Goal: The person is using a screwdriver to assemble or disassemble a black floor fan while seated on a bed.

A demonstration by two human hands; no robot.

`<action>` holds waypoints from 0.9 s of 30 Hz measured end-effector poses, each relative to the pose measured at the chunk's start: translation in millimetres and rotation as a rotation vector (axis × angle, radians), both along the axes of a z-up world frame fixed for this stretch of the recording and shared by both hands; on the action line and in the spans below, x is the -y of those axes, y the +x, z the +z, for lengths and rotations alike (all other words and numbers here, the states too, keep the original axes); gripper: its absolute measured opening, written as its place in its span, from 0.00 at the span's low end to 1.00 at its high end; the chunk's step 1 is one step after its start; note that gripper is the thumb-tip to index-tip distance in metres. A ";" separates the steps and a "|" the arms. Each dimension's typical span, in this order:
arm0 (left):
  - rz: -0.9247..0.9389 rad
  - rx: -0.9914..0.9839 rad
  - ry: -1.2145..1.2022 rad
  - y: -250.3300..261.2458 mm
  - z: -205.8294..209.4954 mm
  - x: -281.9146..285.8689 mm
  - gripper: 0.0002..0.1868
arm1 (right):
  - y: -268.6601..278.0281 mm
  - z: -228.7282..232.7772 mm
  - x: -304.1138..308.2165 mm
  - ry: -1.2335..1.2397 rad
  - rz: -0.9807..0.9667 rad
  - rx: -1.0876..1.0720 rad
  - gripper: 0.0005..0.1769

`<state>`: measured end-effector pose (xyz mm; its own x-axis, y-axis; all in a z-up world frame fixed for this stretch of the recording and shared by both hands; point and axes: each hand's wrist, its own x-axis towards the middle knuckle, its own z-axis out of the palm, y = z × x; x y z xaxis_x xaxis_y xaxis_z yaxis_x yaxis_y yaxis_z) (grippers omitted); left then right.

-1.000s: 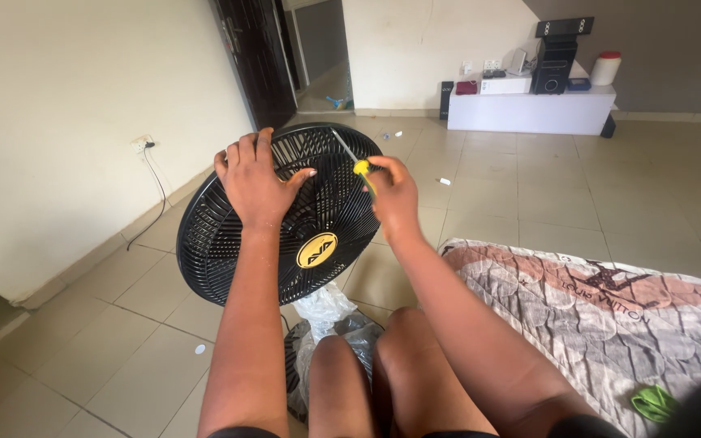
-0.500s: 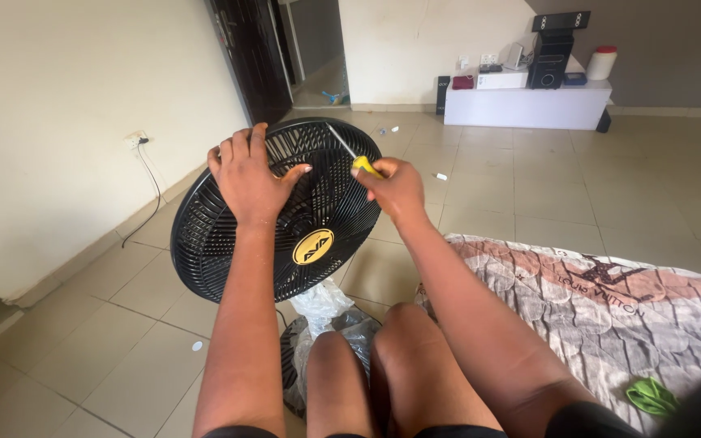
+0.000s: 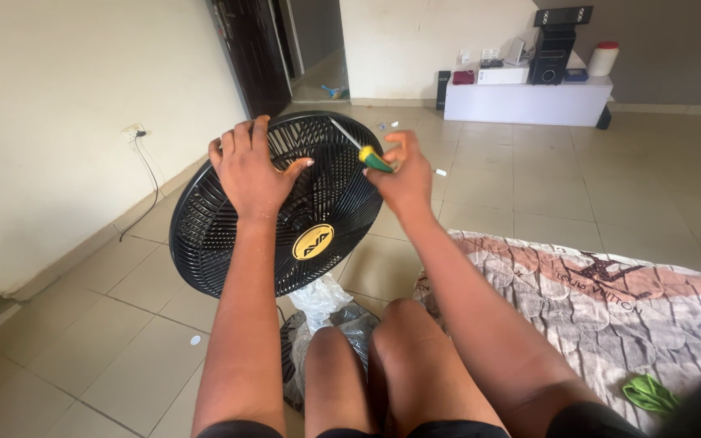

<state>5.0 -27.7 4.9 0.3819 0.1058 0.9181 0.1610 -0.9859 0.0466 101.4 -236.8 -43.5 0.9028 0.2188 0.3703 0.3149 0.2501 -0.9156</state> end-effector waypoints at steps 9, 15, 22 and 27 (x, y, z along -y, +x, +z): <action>-0.013 0.013 0.007 -2.4 -0.9 -1.5 0.49 | -8.8 6.6 -3.2 0.097 0.201 -0.477 0.19; -0.016 0.038 0.022 -1.5 -1.1 0.4 0.48 | 43.9 -32.1 -6.9 0.162 0.803 -0.639 0.31; -0.026 -0.002 0.000 -1.2 -1.1 -0.2 0.49 | 2.6 -12.5 -9.2 0.018 0.171 -0.232 0.17; -0.011 -0.004 0.022 -3.5 -0.4 6.7 0.50 | 12.4 -31.4 -24.8 -0.069 -0.552 0.852 0.25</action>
